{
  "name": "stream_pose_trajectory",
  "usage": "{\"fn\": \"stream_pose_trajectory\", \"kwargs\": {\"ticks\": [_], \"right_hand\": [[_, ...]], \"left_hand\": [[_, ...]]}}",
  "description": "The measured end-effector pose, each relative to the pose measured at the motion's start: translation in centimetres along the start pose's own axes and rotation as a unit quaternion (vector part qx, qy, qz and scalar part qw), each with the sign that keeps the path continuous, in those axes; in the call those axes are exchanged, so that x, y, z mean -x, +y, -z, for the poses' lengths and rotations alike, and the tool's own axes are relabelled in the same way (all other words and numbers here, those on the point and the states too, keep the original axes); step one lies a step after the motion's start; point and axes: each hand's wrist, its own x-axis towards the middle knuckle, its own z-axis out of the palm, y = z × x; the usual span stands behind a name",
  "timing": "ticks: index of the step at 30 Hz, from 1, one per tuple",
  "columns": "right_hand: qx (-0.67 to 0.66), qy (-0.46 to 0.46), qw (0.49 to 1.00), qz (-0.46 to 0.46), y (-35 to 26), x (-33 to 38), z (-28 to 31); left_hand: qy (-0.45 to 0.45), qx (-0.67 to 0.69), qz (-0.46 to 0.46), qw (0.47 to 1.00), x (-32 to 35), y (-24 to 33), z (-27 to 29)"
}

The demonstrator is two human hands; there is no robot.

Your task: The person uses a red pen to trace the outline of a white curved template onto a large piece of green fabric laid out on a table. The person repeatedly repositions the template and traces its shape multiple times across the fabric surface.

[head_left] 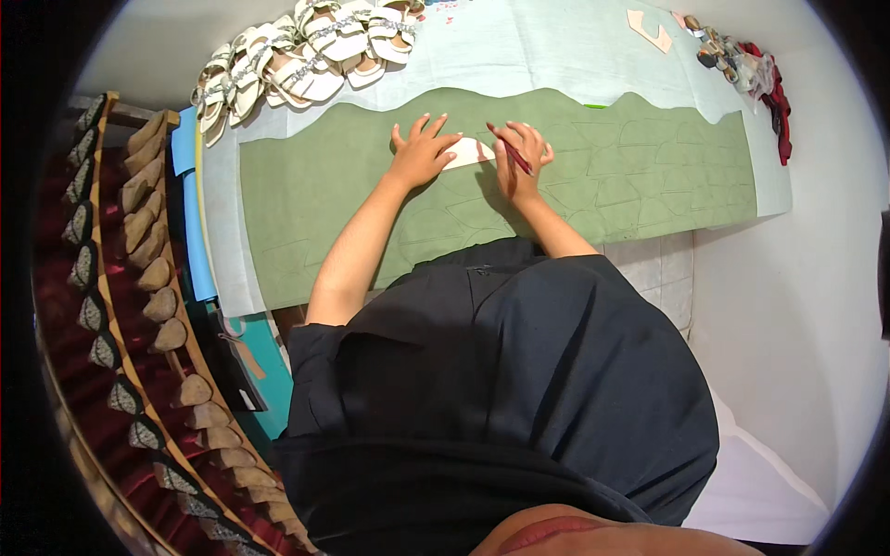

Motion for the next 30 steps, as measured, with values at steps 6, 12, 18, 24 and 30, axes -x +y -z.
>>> {"fn": "stream_pose_trajectory", "kwargs": {"ticks": [6, 12, 18, 24, 30], "right_hand": [[-0.063, -0.084, 0.993, -0.061, -4.4, -4.1, -5.1], [0.012, -0.065, 0.996, -0.052, -3.4, -6.1, -5.7], [0.151, -0.160, 0.971, -0.094, 2.5, -4.3, -2.8], [0.197, -0.204, 0.955, -0.084, 3.2, -3.7, -2.4], [0.197, -0.200, 0.957, -0.076, 3.5, -3.7, -2.5]], "left_hand": [[0.014, 0.017, 0.029, 0.999, -0.4, 0.5, -0.3], [0.031, -0.033, 0.024, 0.999, 0.0, 0.1, -2.1], [0.045, 0.054, 0.049, 0.996, 0.7, 1.1, -1.0], [0.038, 0.114, 0.090, 0.989, 0.9, 0.7, 2.0], [0.184, 0.122, 0.084, 0.972, 5.8, -1.5, 3.8]]}}
